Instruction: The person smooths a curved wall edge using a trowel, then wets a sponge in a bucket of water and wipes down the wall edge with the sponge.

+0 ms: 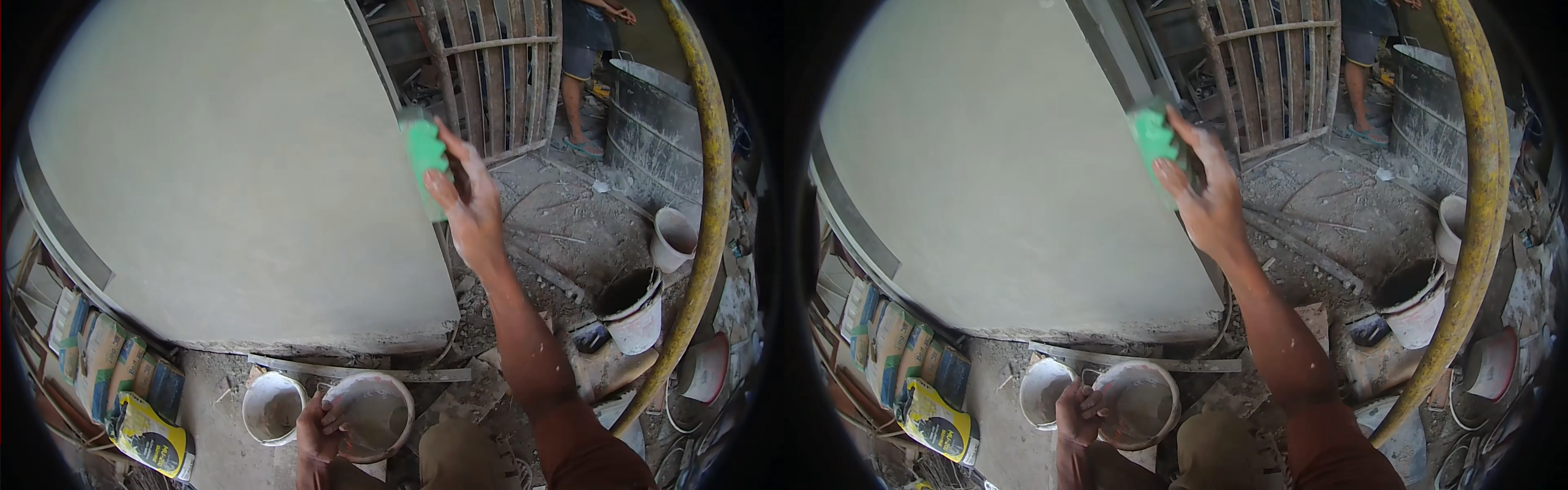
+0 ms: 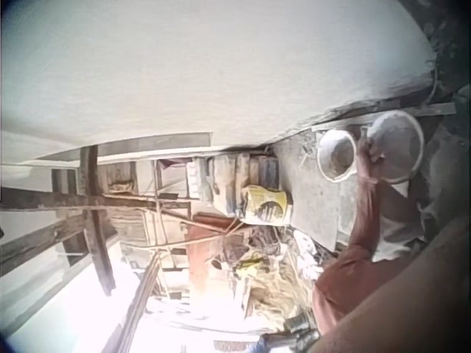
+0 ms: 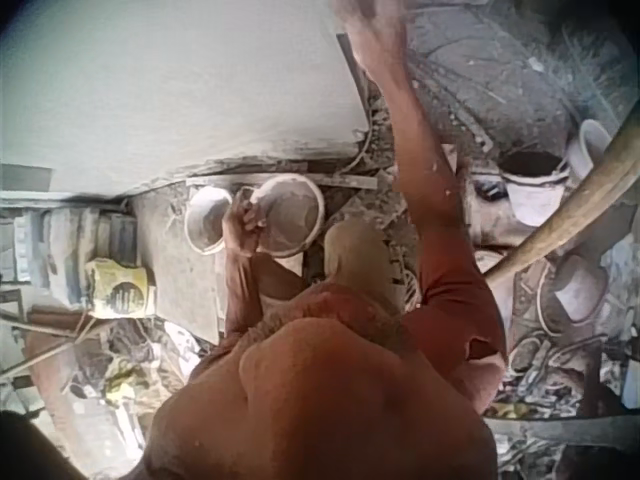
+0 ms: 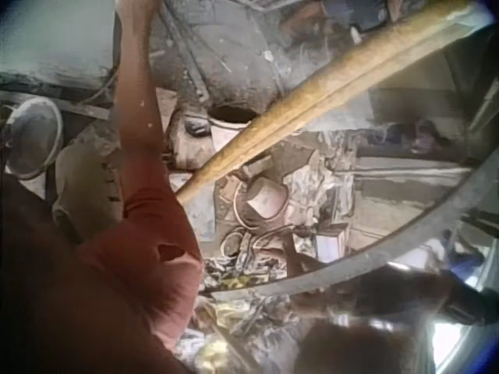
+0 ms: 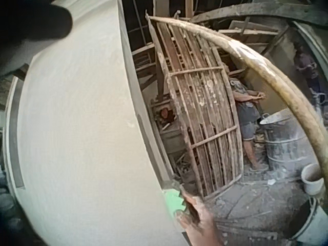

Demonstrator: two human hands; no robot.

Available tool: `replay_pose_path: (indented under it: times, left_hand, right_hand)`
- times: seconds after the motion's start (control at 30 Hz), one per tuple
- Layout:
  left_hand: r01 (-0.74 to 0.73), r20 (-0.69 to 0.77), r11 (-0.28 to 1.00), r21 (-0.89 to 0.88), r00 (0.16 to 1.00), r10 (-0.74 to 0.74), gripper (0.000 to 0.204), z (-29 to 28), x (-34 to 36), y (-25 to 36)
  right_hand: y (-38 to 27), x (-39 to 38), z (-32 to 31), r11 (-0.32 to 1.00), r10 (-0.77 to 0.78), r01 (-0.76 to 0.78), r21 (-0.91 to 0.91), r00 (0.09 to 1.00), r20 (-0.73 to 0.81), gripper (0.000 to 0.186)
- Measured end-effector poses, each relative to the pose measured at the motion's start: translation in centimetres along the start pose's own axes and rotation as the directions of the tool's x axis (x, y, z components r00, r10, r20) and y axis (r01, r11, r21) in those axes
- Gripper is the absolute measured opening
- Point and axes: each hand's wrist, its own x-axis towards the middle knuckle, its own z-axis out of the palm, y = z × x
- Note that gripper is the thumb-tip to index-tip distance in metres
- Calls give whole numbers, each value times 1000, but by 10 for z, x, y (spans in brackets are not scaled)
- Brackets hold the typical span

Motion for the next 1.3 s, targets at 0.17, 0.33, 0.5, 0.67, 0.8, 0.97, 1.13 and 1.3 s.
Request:
replay_pose_path:
  times: [0.17,0.33,0.5,0.67,0.8,0.97,1.13,1.3]
  left_hand:
    - [3,10,1000,6,1000,-3,37,2,-2,-2]
    - [11,-14,1000,22,1000,-10,37,8,-3,-8]
    - [5,-25,999,35,1000,-4,37,15,-2,-8]
    - [-21,-3,998,60,1000,21,37,17,0,-1]
    - [2,-10,999,50,1000,-2,38,30,1,-6]
    - [66,45,997,-31,997,-64,41,-20,12,-11]
    - [10,-27,1000,26,1000,-9,41,-65,27,-23]
    - [41,9,998,51,999,-42,41,-18,11,-5]
  right_hand:
    - [38,-109,-37,988,156,-156,-15,988,7,53]
    - [2,31,6,993,-118,117,26,993,10,50]
    - [-47,84,18,978,-192,172,122,964,182,60]
    - [47,-75,-32,991,133,-133,13,991,24,51]
    - [54,-145,-67,968,250,-250,-9,968,19,54]
    - [24,-11,-9,984,-160,169,-64,979,124,60]
    - [-6,49,4,988,-150,152,-3,982,119,62]
    - [68,-113,-43,989,143,-142,-35,989,43,54]
